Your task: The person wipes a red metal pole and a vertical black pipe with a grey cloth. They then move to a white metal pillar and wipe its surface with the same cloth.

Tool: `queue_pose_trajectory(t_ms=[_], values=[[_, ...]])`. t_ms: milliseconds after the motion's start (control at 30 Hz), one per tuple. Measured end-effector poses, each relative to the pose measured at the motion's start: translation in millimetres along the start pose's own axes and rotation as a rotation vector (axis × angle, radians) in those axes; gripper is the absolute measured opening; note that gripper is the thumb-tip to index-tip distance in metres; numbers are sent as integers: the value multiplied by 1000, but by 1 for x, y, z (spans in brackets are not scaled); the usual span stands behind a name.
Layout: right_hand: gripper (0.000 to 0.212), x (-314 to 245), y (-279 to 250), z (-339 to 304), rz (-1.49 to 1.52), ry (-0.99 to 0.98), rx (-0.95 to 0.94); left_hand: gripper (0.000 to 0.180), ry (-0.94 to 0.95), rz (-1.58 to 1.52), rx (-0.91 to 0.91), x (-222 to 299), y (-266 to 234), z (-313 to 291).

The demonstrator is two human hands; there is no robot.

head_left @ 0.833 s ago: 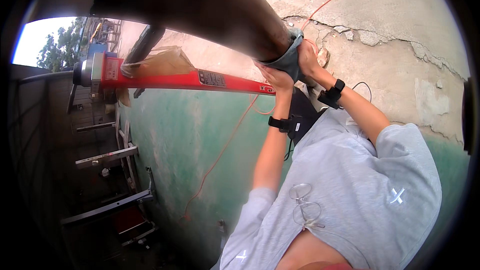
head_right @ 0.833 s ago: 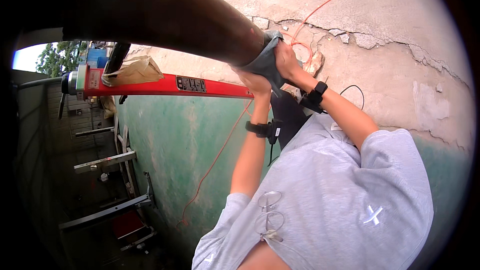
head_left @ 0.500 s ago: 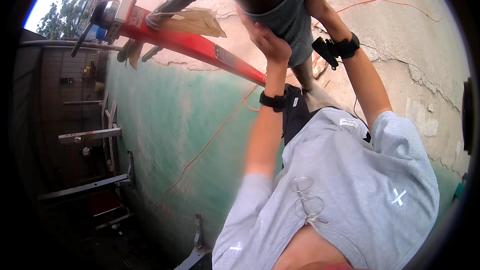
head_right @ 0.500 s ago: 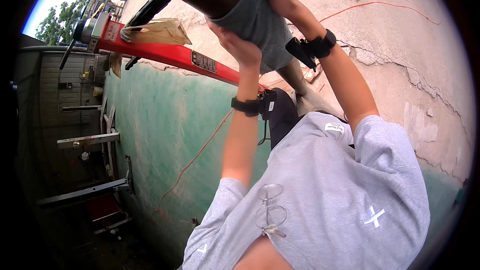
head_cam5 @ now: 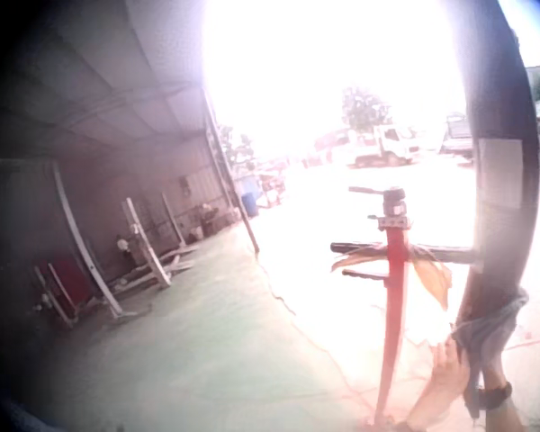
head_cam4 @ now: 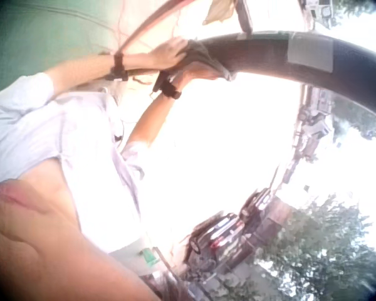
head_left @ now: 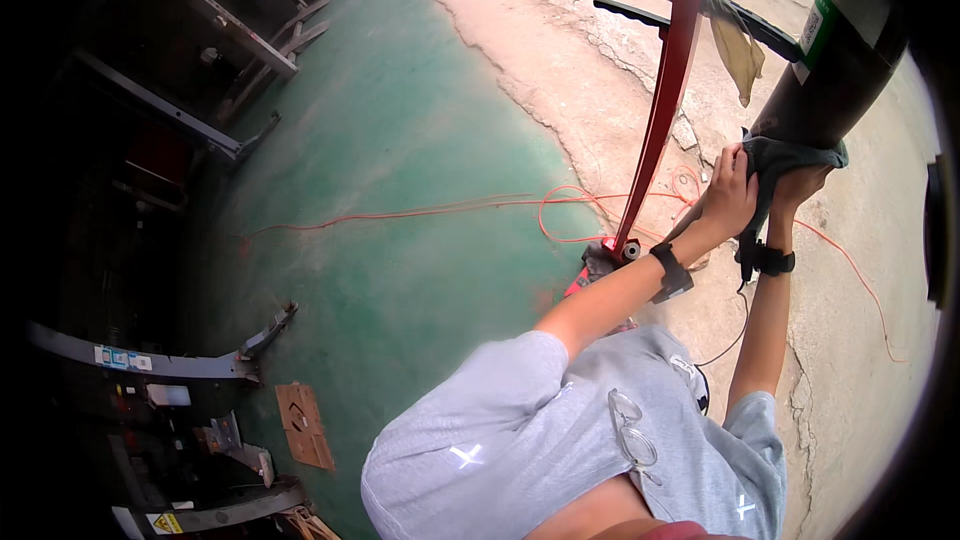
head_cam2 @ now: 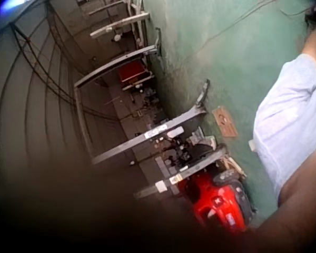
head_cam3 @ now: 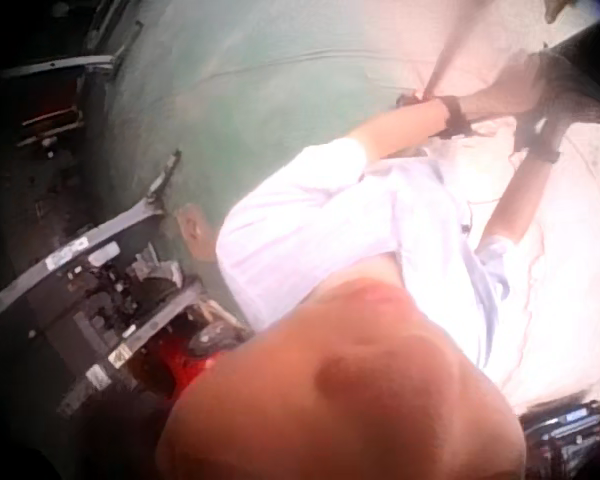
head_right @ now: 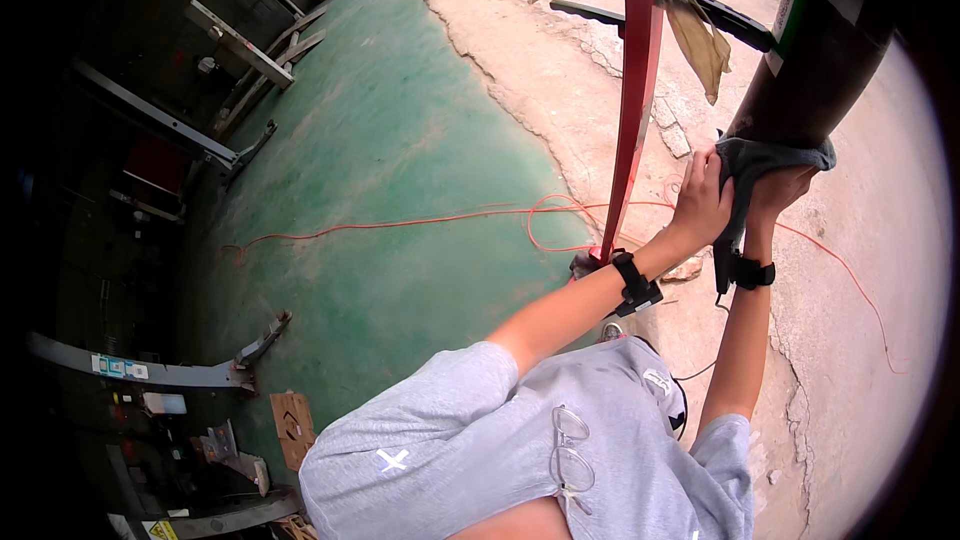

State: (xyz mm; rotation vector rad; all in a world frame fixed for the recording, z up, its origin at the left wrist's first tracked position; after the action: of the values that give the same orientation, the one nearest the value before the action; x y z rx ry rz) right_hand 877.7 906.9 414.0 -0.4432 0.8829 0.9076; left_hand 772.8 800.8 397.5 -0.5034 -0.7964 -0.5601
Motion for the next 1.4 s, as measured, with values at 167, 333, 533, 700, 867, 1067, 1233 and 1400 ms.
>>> queue_pose_trajectory(t_ms=[167,333,533,700,867,1067,1233,1400], values=[[48,-12,-25,-14,-89,-128,150,36,-98,-199,-252,-11,2,-37],[46,8,6,-7,-100,-318,41,53,-171,-206,-324,-31,-4,-29],[40,-9,-11,6,-328,-484,-161,11,-55,-190,159,-10,-36,-9],[35,-86,-31,62,-162,-576,-44,32,101,-296,147,28,-35,19],[29,-109,-27,64,-30,-554,17,43,174,-269,170,34,5,59],[36,-119,-32,59,103,-548,-49,52,-121,-514,-3,31,19,70],[45,-106,-26,26,133,-514,-87,58,-21,-615,31,1,24,70],[49,-82,-33,6,169,-450,-94,47,-84,-722,-113,-14,35,58]])
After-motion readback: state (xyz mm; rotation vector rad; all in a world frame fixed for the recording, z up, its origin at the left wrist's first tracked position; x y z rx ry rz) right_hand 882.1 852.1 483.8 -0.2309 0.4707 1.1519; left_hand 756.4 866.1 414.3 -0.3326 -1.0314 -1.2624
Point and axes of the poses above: each hand's wrist, its own z-axis towards the middle knuckle, its own y-axis out of the palm, x = y × z, the point moved 4 cm from there along z, towards the middle knuckle, and after that the axes turned 6 degrees about x, right-handed, at the moved point
